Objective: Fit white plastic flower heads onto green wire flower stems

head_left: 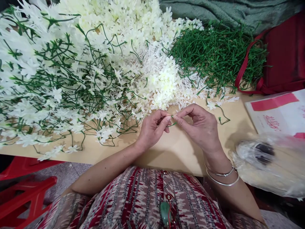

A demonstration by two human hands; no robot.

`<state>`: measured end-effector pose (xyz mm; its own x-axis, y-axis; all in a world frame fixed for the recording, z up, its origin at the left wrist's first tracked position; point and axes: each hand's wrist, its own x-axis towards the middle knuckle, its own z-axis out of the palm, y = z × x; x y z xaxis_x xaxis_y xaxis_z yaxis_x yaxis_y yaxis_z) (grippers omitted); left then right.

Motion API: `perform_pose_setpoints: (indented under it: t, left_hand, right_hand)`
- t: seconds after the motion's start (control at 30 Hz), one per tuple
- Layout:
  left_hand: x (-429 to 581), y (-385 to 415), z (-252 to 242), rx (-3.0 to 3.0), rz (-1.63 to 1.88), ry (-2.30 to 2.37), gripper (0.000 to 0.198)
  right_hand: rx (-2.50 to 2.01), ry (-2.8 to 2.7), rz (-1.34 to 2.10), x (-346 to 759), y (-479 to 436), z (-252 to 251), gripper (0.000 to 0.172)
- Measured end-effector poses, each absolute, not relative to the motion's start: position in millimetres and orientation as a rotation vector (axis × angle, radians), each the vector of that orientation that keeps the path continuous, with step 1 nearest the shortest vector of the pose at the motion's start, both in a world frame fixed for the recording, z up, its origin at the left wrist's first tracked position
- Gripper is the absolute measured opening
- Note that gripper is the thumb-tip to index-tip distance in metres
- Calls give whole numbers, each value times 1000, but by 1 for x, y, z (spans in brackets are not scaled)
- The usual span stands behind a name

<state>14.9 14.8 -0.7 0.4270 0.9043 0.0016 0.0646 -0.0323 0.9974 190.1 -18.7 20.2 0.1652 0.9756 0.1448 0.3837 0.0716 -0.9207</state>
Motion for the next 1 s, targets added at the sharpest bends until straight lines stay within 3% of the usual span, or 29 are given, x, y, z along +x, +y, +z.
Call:
perform_pose_setpoints:
  t: [0.4, 0.7, 1.0]
  left_hand:
    - [16, 15, -4, 1478, 814, 908, 35]
    - [14, 17, 0, 1584, 780, 914, 28]
    - [18, 9, -5, 1922, 852, 799, 11]
  right_hand:
    - [-1438, -1273, 878, 198, -11, 12, 19]
    - [-1411, -1210, 982, 204, -11, 14, 21]
    - [-1394, -1004, 674, 225, -1, 6, 19]
